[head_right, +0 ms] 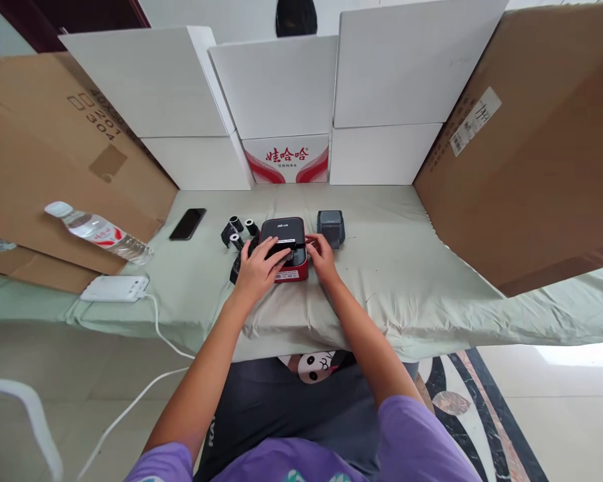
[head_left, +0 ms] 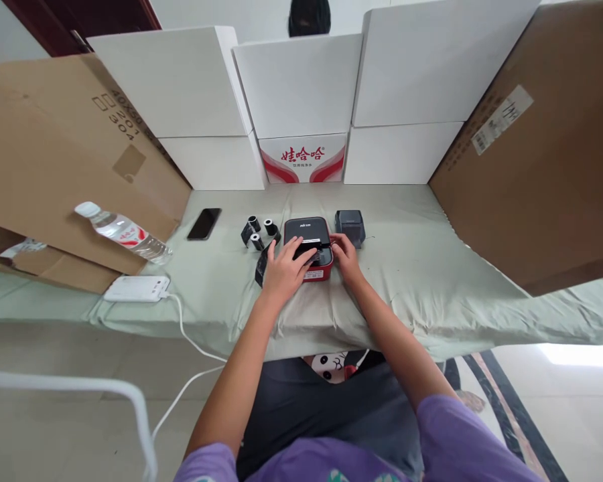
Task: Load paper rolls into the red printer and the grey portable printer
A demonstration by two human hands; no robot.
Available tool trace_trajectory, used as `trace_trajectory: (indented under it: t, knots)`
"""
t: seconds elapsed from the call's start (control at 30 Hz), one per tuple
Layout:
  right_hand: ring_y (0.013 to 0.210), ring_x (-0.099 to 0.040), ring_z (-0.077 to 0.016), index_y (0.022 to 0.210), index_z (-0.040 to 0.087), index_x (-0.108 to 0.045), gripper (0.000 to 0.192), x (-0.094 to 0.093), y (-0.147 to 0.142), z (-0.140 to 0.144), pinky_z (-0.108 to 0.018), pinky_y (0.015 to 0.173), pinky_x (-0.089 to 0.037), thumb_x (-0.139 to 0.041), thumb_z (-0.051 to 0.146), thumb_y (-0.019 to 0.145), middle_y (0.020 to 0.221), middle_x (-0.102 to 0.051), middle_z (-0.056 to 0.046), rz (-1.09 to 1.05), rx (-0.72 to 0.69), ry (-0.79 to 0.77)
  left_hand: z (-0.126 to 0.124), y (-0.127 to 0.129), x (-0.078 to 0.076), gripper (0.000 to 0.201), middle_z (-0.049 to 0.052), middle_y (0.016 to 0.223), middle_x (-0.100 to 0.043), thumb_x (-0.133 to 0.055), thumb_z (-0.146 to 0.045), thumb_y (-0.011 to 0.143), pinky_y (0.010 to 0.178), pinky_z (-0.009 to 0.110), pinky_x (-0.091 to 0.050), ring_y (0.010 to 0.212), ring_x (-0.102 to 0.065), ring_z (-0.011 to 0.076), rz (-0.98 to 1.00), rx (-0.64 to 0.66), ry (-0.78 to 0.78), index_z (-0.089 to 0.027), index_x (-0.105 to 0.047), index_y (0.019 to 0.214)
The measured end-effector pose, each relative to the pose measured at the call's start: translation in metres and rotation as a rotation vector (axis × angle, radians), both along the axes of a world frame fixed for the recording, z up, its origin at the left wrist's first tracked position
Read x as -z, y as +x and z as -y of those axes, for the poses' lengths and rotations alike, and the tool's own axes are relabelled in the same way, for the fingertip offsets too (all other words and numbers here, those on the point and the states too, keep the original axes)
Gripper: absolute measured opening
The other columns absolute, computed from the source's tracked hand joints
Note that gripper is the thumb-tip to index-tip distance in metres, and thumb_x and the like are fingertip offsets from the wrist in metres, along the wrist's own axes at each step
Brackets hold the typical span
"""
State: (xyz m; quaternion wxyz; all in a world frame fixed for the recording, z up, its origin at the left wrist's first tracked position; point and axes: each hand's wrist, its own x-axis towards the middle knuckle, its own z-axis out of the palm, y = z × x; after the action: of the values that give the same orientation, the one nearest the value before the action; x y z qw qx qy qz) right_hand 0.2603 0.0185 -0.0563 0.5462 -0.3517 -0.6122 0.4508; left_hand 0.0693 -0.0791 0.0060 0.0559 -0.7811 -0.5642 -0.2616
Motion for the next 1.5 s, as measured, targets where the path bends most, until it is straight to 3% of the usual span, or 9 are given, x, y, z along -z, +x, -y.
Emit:
trace_trajectory:
  t: [0.17,0.33,0.47,0.63,0.83,1.0,1.1,1.2,1.5]
  knots:
    - [0.126,-0.059,-0.028,0.133,0.026,-0.058,0.057,0.003,-0.006,-0.001,-0.046,0.109,-0.05,-0.06,0.064,0.091,0.137,-0.059,-0.013,0.003,-0.021,0.015,0.002,0.003,0.007,0.038,0.012,0.157,-0.058,-0.048,-0.029,0.108,0.13,0.066,-0.018,0.15,-0.051,0.0302,0.026,0.0,-0.003,-0.031,-0.069,0.138]
    - [0.147,-0.048,-0.0284,0.146,0.026,-0.049,0.074,0.012,-0.014,-0.005,-0.048,0.125,-0.04,-0.059,0.071,0.087,0.16,-0.048,-0.013,-0.031,-0.079,-0.132,0.005,0.004,0.015,0.045,0.011,0.154,-0.061,-0.048,-0.036,0.105,0.133,0.056,-0.019,0.148,-0.053,0.0279,0.139,-0.017,-0.008,-0.028,-0.061,0.148]
    - [0.149,-0.049,-0.0283,0.146,0.025,-0.049,0.075,0.016,-0.016,-0.008,-0.048,0.127,-0.039,-0.063,0.065,0.084,0.159,-0.051,-0.013,-0.063,-0.106,-0.227,0.002,0.01,0.017,0.057,0.014,0.147,-0.066,-0.046,-0.048,0.103,0.129,0.05,-0.03,0.143,-0.058,0.0284,0.322,-0.011,0.044,-0.02,-0.054,0.151]
    - [0.148,-0.05,-0.0292,0.143,0.023,-0.053,0.069,0.019,-0.023,-0.015,-0.048,0.128,-0.038,-0.057,0.057,0.083,0.155,-0.057,-0.011,-0.067,-0.075,-0.189,-0.009,0.016,0.016,0.046,0.012,0.129,-0.076,-0.029,-0.04,0.11,0.117,0.045,-0.047,0.128,-0.067,0.0244,0.671,-0.12,0.038,-0.021,-0.063,0.134]
    - [0.151,-0.047,-0.0292,0.143,0.024,-0.053,0.068,0.02,-0.027,-0.015,-0.05,0.131,-0.033,-0.054,0.054,0.082,0.157,-0.055,-0.009,-0.099,-0.021,-0.173,-0.033,0.002,0.042,0.05,0.016,0.159,-0.054,-0.026,-0.04,0.111,0.119,0.038,-0.048,0.149,-0.051,0.0224,0.969,-0.328,-0.011,-0.02,-0.05,0.151]
    - [0.151,-0.049,-0.0305,0.138,0.024,-0.057,0.068,0.016,-0.034,-0.006,-0.051,0.132,-0.03,-0.061,0.051,0.076,0.155,-0.058,-0.009,-0.274,0.03,-0.197,-0.045,0.0,0.065,0.063,0.016,0.166,-0.047,-0.016,-0.047,0.113,0.118,0.038,-0.047,0.15,-0.05,0.0233,1.389,-0.134,-0.253,-0.015,-0.041,0.16]
    - [0.149,-0.05,-0.0291,0.136,0.026,-0.06,0.065,0.016,-0.038,-0.001,-0.052,0.132,-0.029,-0.062,0.05,0.076,0.151,-0.062,-0.006,-0.366,0.092,-0.202,-0.044,-0.004,0.064,0.057,0.011,0.161,-0.053,-0.044,-0.052,0.106,0.12,0.038,-0.043,0.151,-0.049,0.0254,1.606,0.013,-0.321,-0.019,-0.052,0.152]
    - [0.149,-0.051,-0.0282,0.135,0.027,-0.063,0.062,0.018,-0.038,-0.002,-0.05,0.132,-0.029,-0.064,0.048,0.077,0.148,-0.065,-0.004,-0.395,0.096,-0.173,-0.044,-0.009,0.057,0.058,0.006,0.151,-0.063,-0.075,-0.044,0.084,0.121,0.039,-0.043,0.147,-0.053,0.0287,1.755,0.07,-0.389,-0.025,-0.062,0.137]
    - [0.146,-0.053,-0.0315,0.134,0.024,-0.062,0.068,0.021,-0.035,-0.014,-0.051,0.128,-0.035,-0.063,0.044,0.07,0.145,-0.065,-0.008,-0.342,0.07,-0.159,-0.051,0.001,0.044,0.042,0.005,0.126,-0.074,-0.07,-0.028,0.077,0.11,0.035,-0.049,0.13,-0.064,0.0262,1.821,-0.145,-0.306,-0.021,-0.069,0.118]
